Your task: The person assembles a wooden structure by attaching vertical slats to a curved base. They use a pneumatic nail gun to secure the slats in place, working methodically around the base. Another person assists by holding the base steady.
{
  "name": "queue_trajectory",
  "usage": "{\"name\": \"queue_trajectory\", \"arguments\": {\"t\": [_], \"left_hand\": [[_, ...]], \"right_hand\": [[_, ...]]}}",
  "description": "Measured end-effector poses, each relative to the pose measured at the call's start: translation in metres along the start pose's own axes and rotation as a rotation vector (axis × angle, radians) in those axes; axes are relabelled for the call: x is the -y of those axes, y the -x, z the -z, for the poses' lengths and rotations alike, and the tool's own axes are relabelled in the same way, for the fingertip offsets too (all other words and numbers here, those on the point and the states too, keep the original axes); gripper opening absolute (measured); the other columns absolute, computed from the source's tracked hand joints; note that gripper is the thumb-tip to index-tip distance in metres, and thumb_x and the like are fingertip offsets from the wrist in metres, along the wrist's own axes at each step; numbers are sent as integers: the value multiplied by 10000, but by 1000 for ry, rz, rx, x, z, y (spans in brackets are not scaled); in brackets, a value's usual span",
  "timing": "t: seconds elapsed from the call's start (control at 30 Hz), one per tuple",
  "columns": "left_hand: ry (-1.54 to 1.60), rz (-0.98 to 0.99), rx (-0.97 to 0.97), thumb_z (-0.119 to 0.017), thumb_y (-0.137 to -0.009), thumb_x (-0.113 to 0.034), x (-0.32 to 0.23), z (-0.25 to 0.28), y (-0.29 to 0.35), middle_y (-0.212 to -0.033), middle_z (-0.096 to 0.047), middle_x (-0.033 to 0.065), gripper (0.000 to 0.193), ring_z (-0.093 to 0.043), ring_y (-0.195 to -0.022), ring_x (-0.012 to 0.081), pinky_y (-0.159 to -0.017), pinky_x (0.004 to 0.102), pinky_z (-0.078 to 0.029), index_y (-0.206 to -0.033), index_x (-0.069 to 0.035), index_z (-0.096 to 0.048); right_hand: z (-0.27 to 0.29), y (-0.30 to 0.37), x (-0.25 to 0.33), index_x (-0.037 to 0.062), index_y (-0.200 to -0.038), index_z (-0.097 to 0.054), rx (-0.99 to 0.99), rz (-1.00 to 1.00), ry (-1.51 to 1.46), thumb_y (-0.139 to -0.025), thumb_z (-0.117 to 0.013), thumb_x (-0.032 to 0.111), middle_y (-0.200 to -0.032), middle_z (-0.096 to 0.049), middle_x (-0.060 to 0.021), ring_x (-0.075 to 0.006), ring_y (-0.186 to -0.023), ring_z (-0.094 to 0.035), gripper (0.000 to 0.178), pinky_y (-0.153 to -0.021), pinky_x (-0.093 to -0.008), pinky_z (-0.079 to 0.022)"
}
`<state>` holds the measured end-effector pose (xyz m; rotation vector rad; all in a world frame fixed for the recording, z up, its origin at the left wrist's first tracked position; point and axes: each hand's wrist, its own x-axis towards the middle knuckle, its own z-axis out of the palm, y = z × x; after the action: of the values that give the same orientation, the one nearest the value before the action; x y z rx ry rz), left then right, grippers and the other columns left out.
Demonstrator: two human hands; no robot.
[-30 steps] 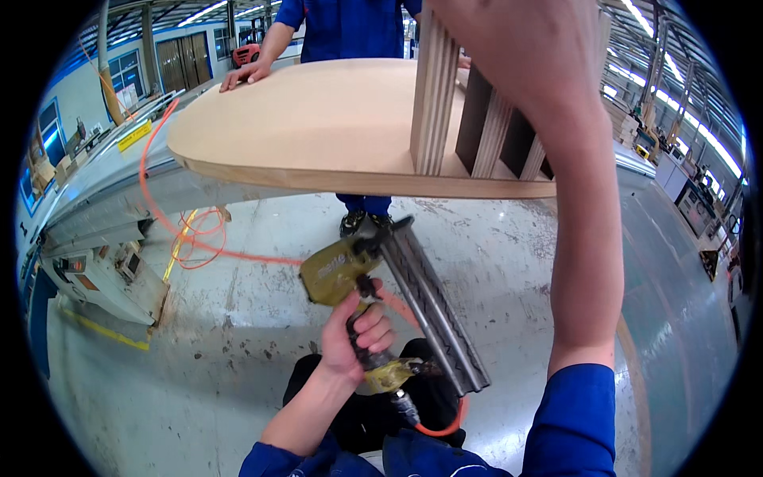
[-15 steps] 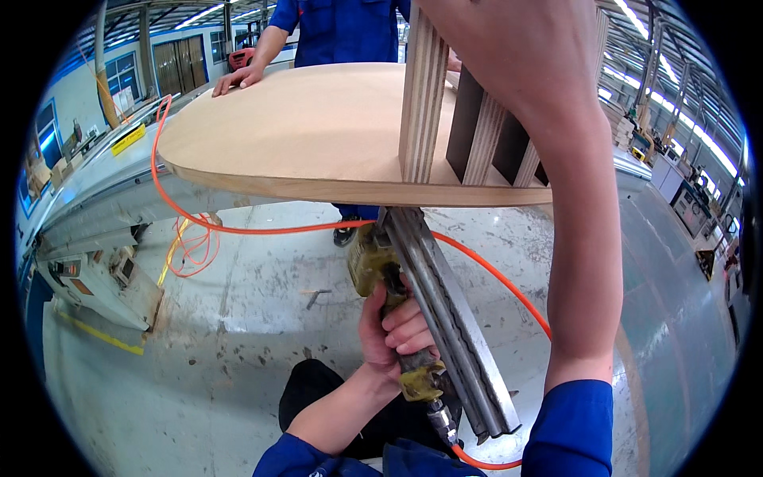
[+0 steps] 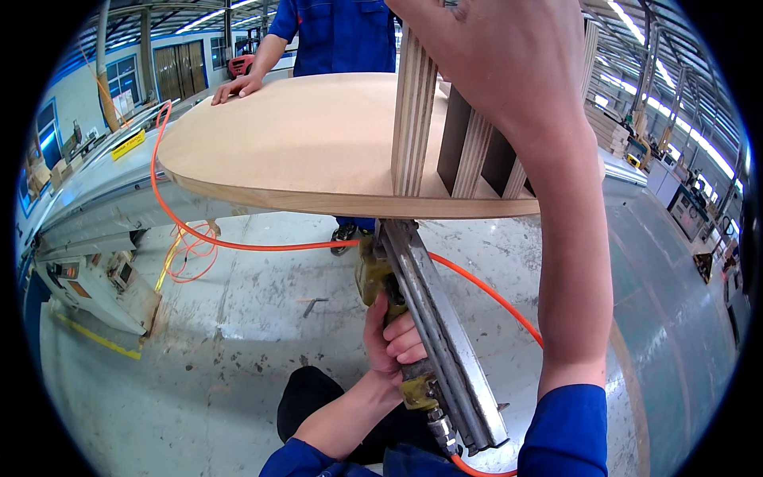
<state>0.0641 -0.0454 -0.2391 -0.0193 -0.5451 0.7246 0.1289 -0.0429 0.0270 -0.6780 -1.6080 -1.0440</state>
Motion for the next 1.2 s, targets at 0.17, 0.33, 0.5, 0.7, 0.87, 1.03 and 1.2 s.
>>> {"name": "queue_trajectory", "arguments": {"t": [0.17, 0.33, 0.5, 0.7, 0.87, 1.03, 1.2], "left_hand": [[5, 52, 99, -612, -1025, -430, -6, 13, -1, -512, -387, -143, 429, -423, -418, -25, -486, 153, -490, -1227, -55, -660], [-16, 48, 103, -604, -1030, -428, -11, 12, 1, -517, -388, -146, 443, -424, -421, -31, -489, 150, -489, -1259, -51, -654], [15, 59, 126, -598, -1032, -430, -9, 12, 0, -521, -387, -149, 479, -424, -424, -33, -490, 150, -489, -1316, -46, -634], [-11, 52, 145, -587, -1037, -444, -12, 18, 1, -523, -381, -155, 511, -410, -424, -37, -488, 149, -484, -1368, -55, -613], [-12, 74, 176, -582, -1039, -452, -10, 17, 1, -514, -355, -169, 493, -393, -423, -43, -492, 134, -442, -1375, -93, -618], [6, 81, 177, -595, -1033, -456, -7, 15, 1, -505, -340, -173, 483, -379, -418, -41, -497, 132, -423, -1360, -102, -631], [9, 79, 146, -607, -1027, -453, -3, 14, 4, -499, -349, -167, 456, -377, -416, -38, -491, 134, -420, -1315, -103, -662]], "right_hand": [[-2, -1, -11, -5, -895, -712, -2, 8, -86, -831, -681, 192, -698, -661, -177, -369, -681, -676, 209, -680, -464, -531], [0, 1, -1, -5, -897, -716, -18, 45, -21, -821, -686, 175, -689, -652, -169, -356, -659, -666, 197, -665, -453, -527], [4, -2, 2, 9, -929, -728, 35, -51, -64, -819, -684, 162, -672, -638, -159, -346, -643, -656, 194, -657, -452, -517], [4, -2, 2, 14, -953, -731, 27, -3, -19, -821, -676, 161, -667, -634, -162, -349, -644, -653, 204, -661, -457, -515], [-1, -1, -8, 8, -941, -724, 24, 12, -94, -822, -674, 170, -683, -646, -169, -358, -658, -660, 208, -669, -459, -519], [-2, -1, -8, -7, -906, -707, 10, -26, -172, -817, -680, 172, -697, -654, -175, -366, -667, -663, 202, -677, -459, -527], [-19, 1, -29, -9, -837, -671, -38, 58, -71, -795, -699, 175, -725, -666, -170, -363, -720, -672, 191, -716, -456, -531]]}}
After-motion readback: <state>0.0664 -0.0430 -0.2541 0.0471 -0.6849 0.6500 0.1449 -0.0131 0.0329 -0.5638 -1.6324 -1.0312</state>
